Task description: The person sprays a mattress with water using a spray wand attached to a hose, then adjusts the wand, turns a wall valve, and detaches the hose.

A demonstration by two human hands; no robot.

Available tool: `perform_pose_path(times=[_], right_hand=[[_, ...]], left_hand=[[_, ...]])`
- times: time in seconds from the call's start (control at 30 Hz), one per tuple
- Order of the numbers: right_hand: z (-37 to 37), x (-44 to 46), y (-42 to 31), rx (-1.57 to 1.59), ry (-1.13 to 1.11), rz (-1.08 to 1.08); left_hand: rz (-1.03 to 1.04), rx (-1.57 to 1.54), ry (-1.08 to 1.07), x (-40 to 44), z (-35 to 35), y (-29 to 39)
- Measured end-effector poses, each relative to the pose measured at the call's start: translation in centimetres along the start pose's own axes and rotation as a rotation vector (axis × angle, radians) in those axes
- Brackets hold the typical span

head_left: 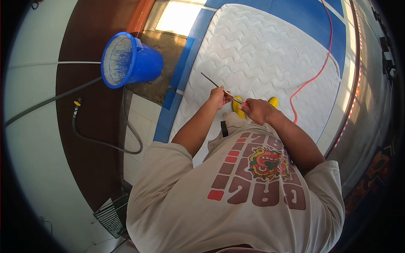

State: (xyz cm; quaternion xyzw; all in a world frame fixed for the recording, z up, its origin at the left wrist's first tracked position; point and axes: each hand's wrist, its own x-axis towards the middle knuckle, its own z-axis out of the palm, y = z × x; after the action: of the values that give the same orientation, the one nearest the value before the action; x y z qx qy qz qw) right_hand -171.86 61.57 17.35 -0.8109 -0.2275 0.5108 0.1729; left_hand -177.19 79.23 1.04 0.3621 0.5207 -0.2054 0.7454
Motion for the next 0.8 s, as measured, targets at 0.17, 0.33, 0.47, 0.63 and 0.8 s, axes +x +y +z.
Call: perform_pose_path(times=[0.17,0.33,0.47,0.63,0.8], right_hand=[[-0.2,0.2,-0.2,-0.002,0.013,0.011],[-0.6,0.2,-0.6,-0.026,0.038,0.014],[-0.8,0.0,-0.8,-0.041,0.053,0.03],[-0.9,0.1,-0.7,-0.051,0.075,0.039],[-1.3,-0.5,-1.3,-0.058,0.104,0.049]], left_hand=[[-0.018,-0.024,-0.038,0.6,-0.1,0.4],[0.004,-0.033,-0.061,0.7,0.2,1.0],[0.034,-0.032,-0.074,0.9,0.4,1.3],[0.067,-0.018,-0.082,1.1,0.7,1.9],[0.086,-0.039,-0.09,0.9,1.0,2.2]])
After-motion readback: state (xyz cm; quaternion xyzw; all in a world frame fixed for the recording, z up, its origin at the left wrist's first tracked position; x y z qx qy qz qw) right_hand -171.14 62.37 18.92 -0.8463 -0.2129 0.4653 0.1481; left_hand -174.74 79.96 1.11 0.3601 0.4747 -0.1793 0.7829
